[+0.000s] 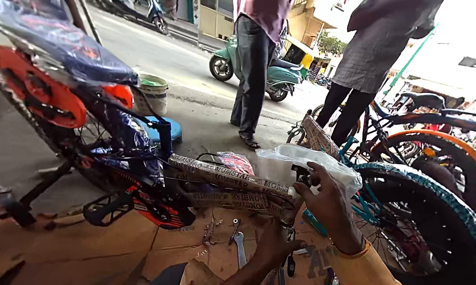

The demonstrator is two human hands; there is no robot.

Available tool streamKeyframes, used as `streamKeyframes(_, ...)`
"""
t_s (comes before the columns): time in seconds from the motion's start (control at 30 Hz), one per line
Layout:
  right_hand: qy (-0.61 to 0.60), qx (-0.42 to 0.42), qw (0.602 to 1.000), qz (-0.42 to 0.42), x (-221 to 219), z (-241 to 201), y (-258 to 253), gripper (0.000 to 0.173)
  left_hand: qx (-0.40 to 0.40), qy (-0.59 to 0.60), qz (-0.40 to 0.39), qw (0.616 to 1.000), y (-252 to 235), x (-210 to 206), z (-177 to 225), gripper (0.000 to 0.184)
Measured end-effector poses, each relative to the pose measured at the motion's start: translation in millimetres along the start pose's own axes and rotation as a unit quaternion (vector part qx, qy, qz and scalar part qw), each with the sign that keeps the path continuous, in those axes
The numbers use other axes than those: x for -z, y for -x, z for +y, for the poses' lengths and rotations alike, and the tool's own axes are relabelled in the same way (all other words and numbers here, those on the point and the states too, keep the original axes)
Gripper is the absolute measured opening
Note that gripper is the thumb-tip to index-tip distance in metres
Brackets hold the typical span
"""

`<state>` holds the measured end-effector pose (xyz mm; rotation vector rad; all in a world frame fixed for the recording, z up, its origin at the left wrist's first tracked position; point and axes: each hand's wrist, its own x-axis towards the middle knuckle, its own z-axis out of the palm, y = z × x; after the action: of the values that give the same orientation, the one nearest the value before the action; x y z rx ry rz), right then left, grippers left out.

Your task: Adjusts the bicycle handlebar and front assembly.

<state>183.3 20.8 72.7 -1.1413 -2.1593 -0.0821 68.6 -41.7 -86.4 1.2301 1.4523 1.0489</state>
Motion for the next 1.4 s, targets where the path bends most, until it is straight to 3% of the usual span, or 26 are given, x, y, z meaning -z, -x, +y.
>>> streamKeyframes(0.17, 0.012, 0.004, 0.996, -0.083, 16, -6, -15, 0.055, 0.009, 0.084, 0.013, 0.996, -12, -7, 0, 0.084)
streamKeyframes(0.27, 0.020, 0.023, 0.991, -0.133, 24, -10, -22, 0.042, 0.004, 0.109, 0.011, 0.994, -16, -9, -3, 0.072)
streamKeyframes(0.4, 0.020, 0.075, 0.981, -0.177, 32, -7, -29, 0.023, -0.004, 0.093, 0.004, 0.996, -14, -7, -2, 0.070)
streamKeyframes(0.57, -0.005, 0.116, 0.959, -0.260, 43, 3, -41, 0.032, -0.017, 0.064, -0.002, 0.998, -17, -7, -5, 0.066)
streamKeyframes(0.73, 0.021, 0.100, 0.936, -0.338, 51, 3, -60, 0.040, -0.031, 0.014, -0.007, 0.999, -18, -5, -7, 0.073)
streamKeyframes(0.9, 0.109, 0.129, 0.927, -0.335, 53, -7, -62, 0.032, -0.028, 0.013, -0.014, 0.999, -18, -3, -5, 0.074)
streamKeyframes(1.03, 0.159, 0.097, 0.923, -0.337, 52, -11, -62, 0.041, -0.028, 0.005, -0.009, 1.000, -19, -4, -7, 0.075)
streamKeyframes(1.13, 0.196, 0.096, 0.930, -0.297, 44, -11, -57, 0.030, -0.027, 0.000, -0.016, 1.000, -17, -3, -5, 0.075)
streamKeyframes(1.23, 0.170, 0.131, 0.930, -0.299, 45, -13, -56, 0.020, -0.028, -0.005, -0.012, 1.000, -18, -3, -5, 0.075)
streamKeyframes(1.4, 0.098, 0.175, 0.924, -0.324, 47, -12, -59, 0.032, -0.036, 0.003, -0.007, 0.999, -16, -4, -6, 0.080)
